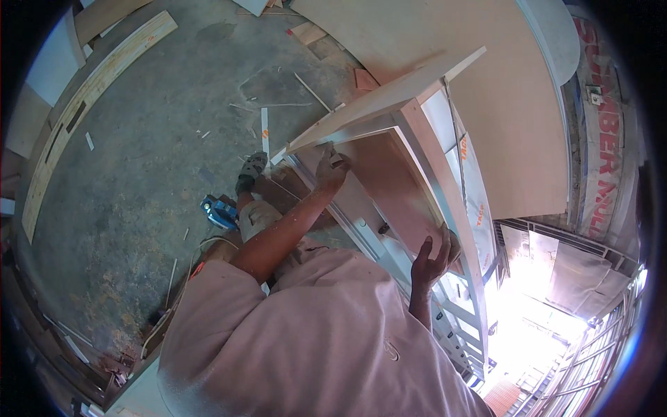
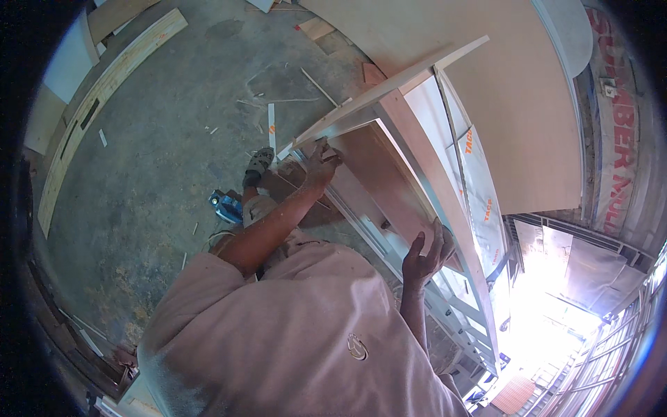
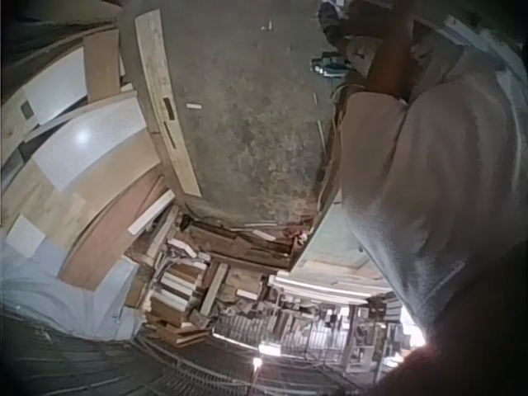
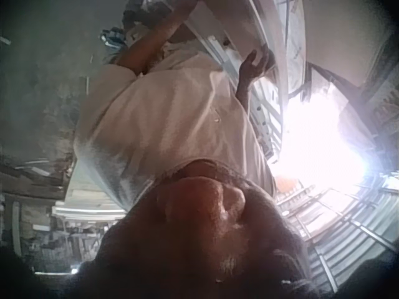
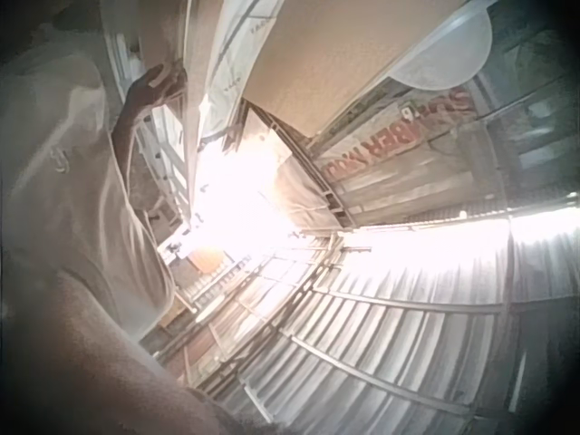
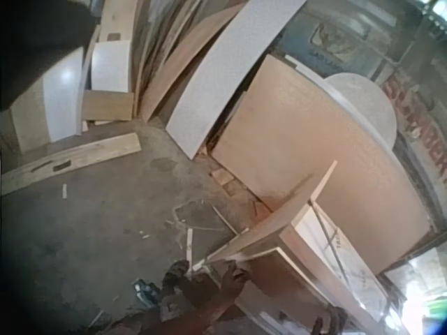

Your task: The person positions wooden panels against a frame, carries individual panels to a workbench to apply adhesive, and then secures them onto the furniture structure by hand.

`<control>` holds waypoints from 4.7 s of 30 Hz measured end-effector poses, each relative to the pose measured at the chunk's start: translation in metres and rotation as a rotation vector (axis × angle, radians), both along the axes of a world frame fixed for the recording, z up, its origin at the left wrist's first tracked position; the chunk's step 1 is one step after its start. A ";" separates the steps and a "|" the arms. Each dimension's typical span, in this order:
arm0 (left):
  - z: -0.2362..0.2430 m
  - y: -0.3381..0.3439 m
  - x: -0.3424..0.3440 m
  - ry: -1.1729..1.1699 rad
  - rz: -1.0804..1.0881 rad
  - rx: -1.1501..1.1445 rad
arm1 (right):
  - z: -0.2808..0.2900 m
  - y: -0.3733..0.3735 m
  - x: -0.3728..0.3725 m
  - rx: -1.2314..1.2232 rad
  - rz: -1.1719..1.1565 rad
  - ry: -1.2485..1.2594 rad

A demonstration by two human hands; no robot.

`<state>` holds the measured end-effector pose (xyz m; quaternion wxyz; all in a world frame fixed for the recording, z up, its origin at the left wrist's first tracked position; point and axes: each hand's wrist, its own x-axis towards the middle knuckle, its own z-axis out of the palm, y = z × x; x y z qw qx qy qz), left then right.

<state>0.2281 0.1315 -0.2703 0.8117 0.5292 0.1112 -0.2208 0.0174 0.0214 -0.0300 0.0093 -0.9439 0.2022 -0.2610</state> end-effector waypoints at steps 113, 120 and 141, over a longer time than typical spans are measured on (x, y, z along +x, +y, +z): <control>0.007 0.057 0.069 -0.073 -0.698 0.353 | 0.019 -0.018 -0.127 0.271 -0.035 0.028; 0.015 0.068 -0.008 -0.062 -0.664 0.428 | 0.027 -0.038 -0.232 0.262 -0.019 0.024; 0.043 -0.131 -0.318 -0.216 -0.846 0.568 | 0.008 -0.253 -0.544 0.243 -0.028 -0.100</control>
